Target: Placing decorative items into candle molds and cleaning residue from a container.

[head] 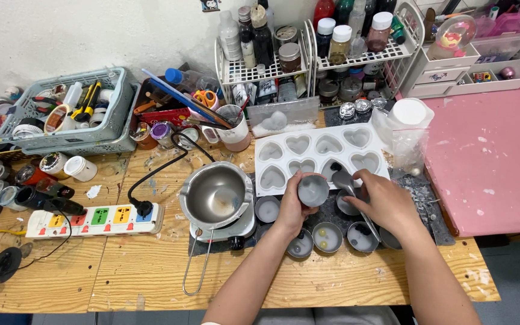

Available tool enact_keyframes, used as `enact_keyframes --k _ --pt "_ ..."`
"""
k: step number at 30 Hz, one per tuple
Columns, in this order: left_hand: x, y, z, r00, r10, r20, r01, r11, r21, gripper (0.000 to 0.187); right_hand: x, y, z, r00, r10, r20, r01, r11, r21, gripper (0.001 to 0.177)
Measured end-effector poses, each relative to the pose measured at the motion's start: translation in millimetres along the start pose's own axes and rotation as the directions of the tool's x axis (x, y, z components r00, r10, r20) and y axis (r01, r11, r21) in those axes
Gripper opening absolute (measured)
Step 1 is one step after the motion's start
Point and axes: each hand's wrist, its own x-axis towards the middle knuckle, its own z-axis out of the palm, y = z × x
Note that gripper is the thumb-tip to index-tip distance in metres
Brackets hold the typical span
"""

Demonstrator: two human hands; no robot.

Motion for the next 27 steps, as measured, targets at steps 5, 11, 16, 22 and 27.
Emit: enact_keyframes --k 5,11,16,22,27 --pt "-6.3 16.3 11.4 0.997 -0.032 -0.075 0.047 0.976 0.213 0.041 0.4 -3.2 0.7 0.999 0.011 0.042 -0.01 1.0 -0.017 0.049" --pt "-22.9 30.1 24.1 0.985 0.167 0.034 -0.124 0.568 0.813 0.032 2.3 4.4 5.4 1.0 -0.008 -0.028 0.01 0.998 0.066 0.04" --pt "-24.4 20.7 19.6 0.883 0.332 0.332 -0.369 0.054 0.928 0.022 4.4 16.3 5.3 0.988 -0.004 -0.155 0.044 0.967 0.251 0.035" --pt "-23.4 21.3 22.1 0.911 0.256 0.322 -0.298 -0.129 0.946 0.021 -3.2 21.4 -0.2 0.995 -0.069 -0.075 0.096 0.885 0.456 0.037" --pt "-20.0 11.5 15.1 0.93 0.251 0.27 -0.267 -0.047 0.963 0.026 -12.7 12.0 -2.3 0.979 -0.202 0.013 0.176 0.881 0.44 0.045"
